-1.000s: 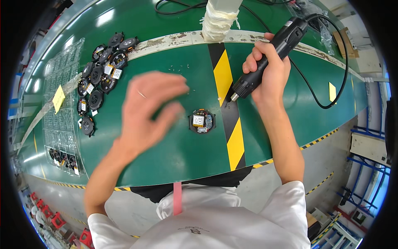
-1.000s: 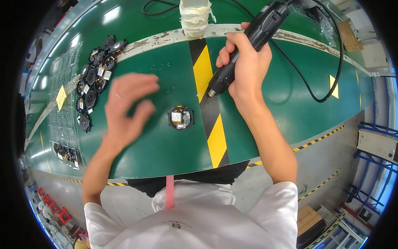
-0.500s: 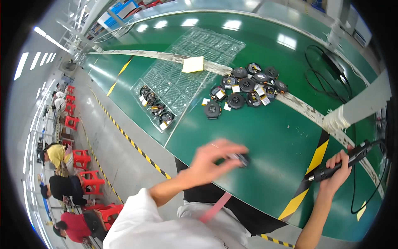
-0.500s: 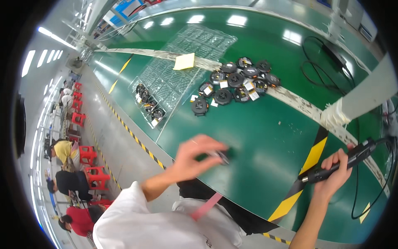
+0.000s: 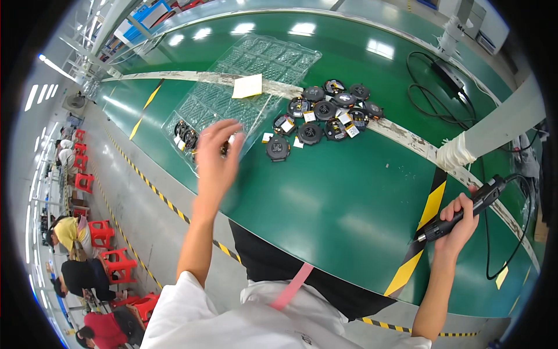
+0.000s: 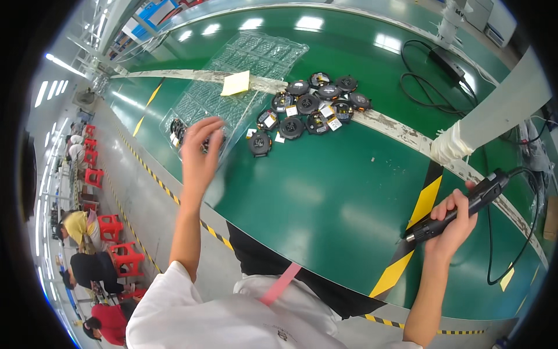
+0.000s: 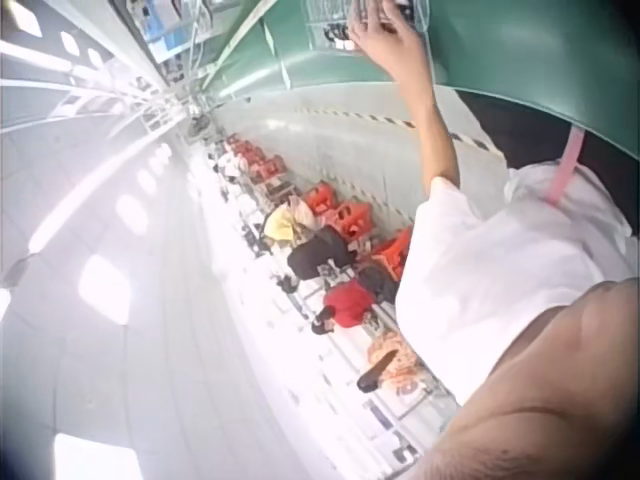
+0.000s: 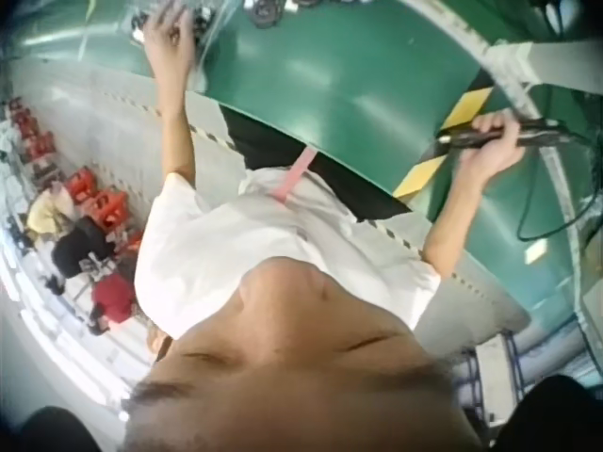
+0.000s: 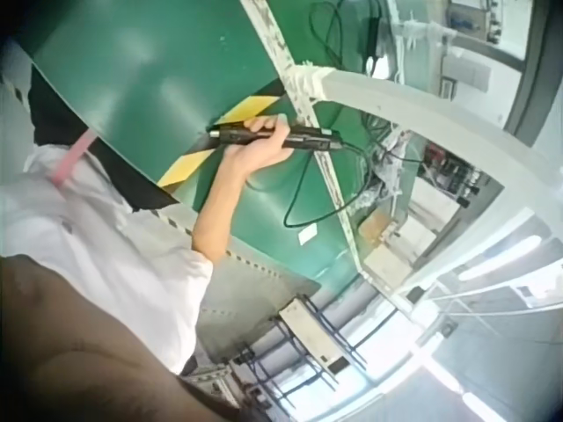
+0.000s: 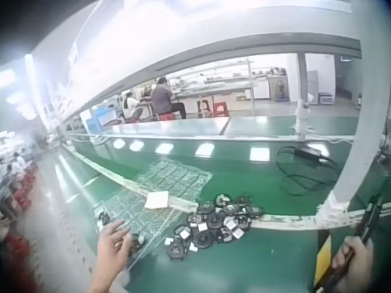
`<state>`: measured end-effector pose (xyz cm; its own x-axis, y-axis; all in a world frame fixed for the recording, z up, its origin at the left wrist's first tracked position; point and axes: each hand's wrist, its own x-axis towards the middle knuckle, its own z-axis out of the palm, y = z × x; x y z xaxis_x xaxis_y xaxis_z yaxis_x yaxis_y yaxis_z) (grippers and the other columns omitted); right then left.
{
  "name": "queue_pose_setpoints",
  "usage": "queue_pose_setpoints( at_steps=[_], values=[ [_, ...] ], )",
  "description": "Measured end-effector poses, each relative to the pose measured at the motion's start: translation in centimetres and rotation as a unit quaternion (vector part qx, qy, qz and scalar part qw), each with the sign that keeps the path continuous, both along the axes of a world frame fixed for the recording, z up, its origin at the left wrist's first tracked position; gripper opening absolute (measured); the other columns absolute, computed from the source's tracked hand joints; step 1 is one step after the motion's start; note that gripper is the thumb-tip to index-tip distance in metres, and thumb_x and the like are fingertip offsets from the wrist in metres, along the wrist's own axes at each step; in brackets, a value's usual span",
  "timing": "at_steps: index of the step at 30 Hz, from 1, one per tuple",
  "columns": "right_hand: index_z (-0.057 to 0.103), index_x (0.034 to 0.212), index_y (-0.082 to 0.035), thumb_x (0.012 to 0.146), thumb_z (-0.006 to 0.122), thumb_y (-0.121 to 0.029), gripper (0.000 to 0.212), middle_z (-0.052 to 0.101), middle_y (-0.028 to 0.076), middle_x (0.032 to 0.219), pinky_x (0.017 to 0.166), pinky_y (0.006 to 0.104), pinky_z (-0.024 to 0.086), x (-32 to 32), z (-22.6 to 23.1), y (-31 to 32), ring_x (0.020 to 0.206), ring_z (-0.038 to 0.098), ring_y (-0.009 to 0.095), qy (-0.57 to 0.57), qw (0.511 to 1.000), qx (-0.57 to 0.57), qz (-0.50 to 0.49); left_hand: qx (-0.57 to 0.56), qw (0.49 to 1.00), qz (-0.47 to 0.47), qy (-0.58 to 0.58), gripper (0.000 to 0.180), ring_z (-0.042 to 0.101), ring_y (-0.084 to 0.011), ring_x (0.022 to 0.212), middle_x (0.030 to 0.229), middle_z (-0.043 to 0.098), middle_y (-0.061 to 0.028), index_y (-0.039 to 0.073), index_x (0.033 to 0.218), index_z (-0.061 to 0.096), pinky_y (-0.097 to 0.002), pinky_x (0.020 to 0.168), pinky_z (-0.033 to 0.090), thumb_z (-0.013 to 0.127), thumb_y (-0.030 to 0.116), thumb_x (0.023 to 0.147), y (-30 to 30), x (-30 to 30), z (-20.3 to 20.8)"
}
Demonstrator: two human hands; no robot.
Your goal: Assemble small electronic components using an electric screwdriver at an assembly line.
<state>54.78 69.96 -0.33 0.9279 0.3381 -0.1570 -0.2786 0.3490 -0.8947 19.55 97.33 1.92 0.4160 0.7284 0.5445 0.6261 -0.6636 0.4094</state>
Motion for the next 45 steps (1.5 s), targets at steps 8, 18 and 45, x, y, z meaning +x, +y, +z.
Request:
queue_pose_setpoints(
  at_steps=[8, 18, 45],
  values=[
    [0.053, 0.128, -0.005, 0.095, 0.06, -0.005, 0.033, 0.045, 0.002, 0.074, 0.05, 0.0269, 0.038, 0.8, 0.1, -1.7, 0.054, 0.044, 0.01, -0.039, 0.999, -0.007, 0.001, -0.041, 0.986, -0.126, 0.097, 0.024, 0.065, -0.034, 0.104, 0.109, 0.073, -0.0125, 0.003, 0.114, 0.071, -0.0411, 0.093, 0.053, 0.073, 0.014, 0.093, -4.7, 4.7, -1.7],
    [0.048, 0.131, -0.003, 0.096, 0.06, -0.004, 0.038, 0.044, 0.004, 0.071, 0.046, 0.0299, 0.038, -0.1, 1.9, -1.8, 0.05, 0.044, 0.013, -0.152, 0.988, 0.004, 0.015, -0.361, 0.841, -0.403, 0.019, 0.016, 0.066, -0.0222, 0.082, 0.097, 0.072, -0.0081, 0.004, 0.112, 0.074, -0.0335, 0.072, 0.053, 0.069, 0.009, 0.097, -12.7, 13.2, -2.9],
    [0.032, 0.139, -0.01, 0.095, 0.06, -0.002, 0.053, 0.054, 0.006, 0.069, 0.037, 0.0318, 0.049, -3.9, 2.5, -2.1, 0.04, 0.051, 0.017, -0.357, 0.865, 0.143, 0.321, -0.162, 0.755, -0.633, 0.055, 0.043, 0.059, -0.0317, 0.119, 0.123, 0.06, -0.0088, 0.006, 0.113, 0.072, -0.0458, 0.104, 0.054, 0.081, 0.02, 0.074, -11.6, 16.6, -6.0]
  ],
)
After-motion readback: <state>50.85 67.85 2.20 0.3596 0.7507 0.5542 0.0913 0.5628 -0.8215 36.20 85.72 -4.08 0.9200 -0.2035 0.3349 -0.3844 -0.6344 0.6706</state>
